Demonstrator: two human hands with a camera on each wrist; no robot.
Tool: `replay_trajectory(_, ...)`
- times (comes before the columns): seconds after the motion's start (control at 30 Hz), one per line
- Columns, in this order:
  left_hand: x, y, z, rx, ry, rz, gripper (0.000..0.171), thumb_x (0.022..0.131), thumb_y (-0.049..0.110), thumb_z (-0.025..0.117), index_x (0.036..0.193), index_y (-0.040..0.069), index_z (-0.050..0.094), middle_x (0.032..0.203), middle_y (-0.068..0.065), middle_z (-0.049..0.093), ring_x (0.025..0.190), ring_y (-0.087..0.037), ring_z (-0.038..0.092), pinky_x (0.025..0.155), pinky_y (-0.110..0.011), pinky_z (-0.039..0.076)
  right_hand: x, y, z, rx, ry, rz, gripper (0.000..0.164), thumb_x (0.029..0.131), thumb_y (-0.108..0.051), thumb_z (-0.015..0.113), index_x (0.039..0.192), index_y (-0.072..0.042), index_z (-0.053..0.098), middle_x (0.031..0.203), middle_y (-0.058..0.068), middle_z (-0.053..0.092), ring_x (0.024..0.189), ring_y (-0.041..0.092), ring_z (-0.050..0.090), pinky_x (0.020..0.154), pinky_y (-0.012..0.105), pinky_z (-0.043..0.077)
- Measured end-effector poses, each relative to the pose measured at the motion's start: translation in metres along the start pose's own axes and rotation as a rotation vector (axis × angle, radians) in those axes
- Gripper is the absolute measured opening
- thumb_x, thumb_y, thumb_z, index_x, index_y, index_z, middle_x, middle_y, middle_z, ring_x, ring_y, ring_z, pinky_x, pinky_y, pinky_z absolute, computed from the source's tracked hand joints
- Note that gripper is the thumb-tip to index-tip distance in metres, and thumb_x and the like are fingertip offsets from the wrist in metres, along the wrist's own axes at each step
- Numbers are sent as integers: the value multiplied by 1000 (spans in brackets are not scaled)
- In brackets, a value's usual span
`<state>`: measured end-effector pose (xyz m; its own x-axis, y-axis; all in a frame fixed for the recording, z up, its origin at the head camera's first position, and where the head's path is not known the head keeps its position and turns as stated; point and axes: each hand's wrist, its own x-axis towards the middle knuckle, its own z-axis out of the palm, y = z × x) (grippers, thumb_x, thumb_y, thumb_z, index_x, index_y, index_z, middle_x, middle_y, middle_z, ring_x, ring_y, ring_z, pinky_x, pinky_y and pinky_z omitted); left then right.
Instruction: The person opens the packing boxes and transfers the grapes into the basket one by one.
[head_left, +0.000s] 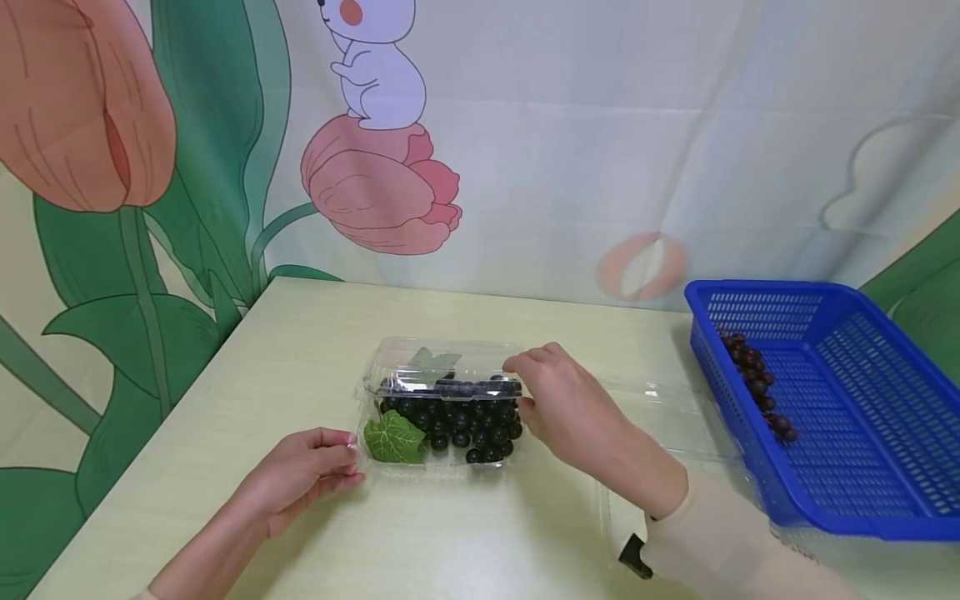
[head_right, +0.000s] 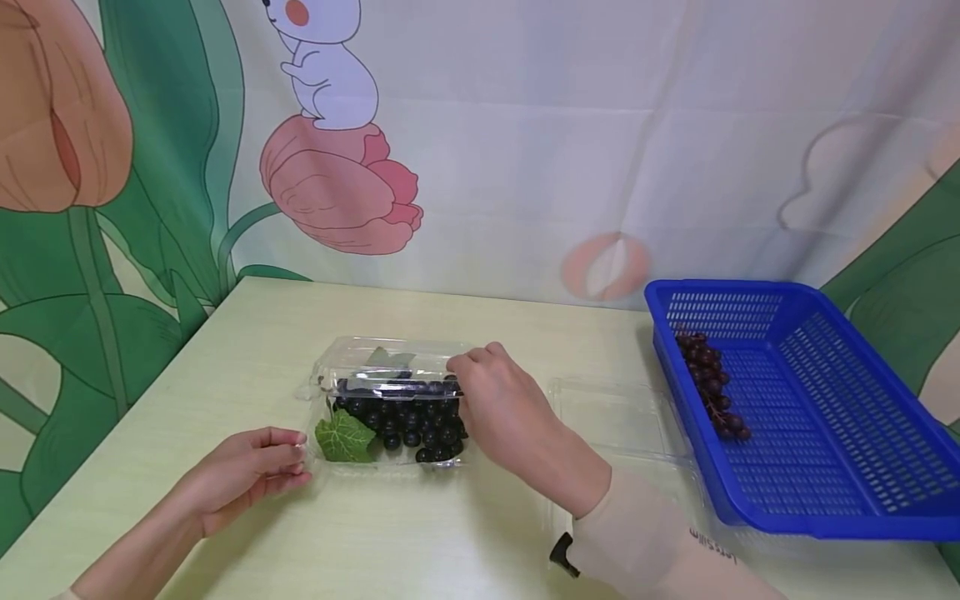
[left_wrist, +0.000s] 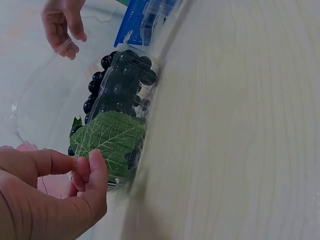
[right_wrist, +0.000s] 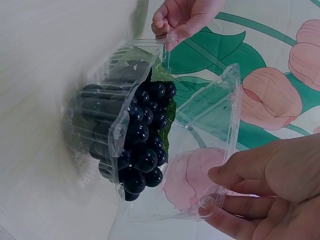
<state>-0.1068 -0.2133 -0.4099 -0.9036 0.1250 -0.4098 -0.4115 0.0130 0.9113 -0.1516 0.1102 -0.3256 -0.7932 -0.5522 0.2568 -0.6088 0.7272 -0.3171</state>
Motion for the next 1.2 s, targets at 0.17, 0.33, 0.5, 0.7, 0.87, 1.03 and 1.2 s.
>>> replay_trajectory(0.17, 0, 1, 0, 0, 4, 1, 42, 102, -4, 53, 136, -21, 35, 101, -16, 54, 87, -18, 60, 86, -30, 60, 3, 1, -2, 6, -20, -1, 36, 85, 12, 69, 120, 4, 70, 118, 17, 71, 112, 35, 61, 86, 39, 57)
replay_trajectory(0.33, 0, 1, -1, 2, 4, -4, 44, 102, -3, 53, 138, -21, 34, 103, -17, 54, 88, -18, 59, 86, -30, 60, 7, 2, -6, 17, -53, 18, 34, 88, 10, 70, 122, 4, 69, 119, 18, 71, 112, 36, 62, 88, 41, 56)
replay_trajectory(0.5, 0, 1, -1, 0, 3, -5, 45, 102, -4, 53, 138, -21, 34, 103, -17, 54, 88, -18, 60, 86, -30, 60, 14, 2, -11, 22, -71, 30, 35, 90, 8, 69, 125, 4, 68, 120, 18, 71, 113, 36, 62, 87, 41, 56)
replay_trajectory(0.7, 0, 2, -1, -1, 2, -7, 44, 102, -4, 54, 138, -20, 34, 103, -16, 55, 88, -18, 60, 86, -30, 60, 22, 4, -18, 25, -85, 36, 34, 93, 5, 69, 127, 4, 67, 121, 17, 72, 113, 37, 63, 89, 41, 57)
replay_trajectory(0.87, 0, 3, -1, 2, 5, -10, 44, 102, -4, 54, 138, -20, 35, 102, -16, 55, 88, -18, 60, 85, -30, 60, 27, 6, -22, 22, -87, 19, 33, 94, 6, 68, 127, 5, 67, 121, 18, 72, 110, 39, 64, 91, 43, 56)
replay_trajectory(1.03, 0, 4, -1, 4, 4, -12, 44, 102, -3, 54, 138, -20, 35, 103, -16, 55, 89, -19, 61, 86, -30, 60, 32, 9, -26, 15, -105, 16, 34, 95, 5, 67, 129, 4, 66, 120, 18, 72, 111, 38, 63, 91, 44, 56)
replay_trajectory(1.2, 1, 3, -2, 42, 7, 1, 42, 102, -3, 54, 136, -20, 37, 109, -19, 54, 92, -20, 63, 87, -31, 60, 39, 13, -31, 32, -115, 16, 34, 98, 5, 65, 132, 4, 65, 118, 19, 72, 105, 34, 67, 88, 41, 57)
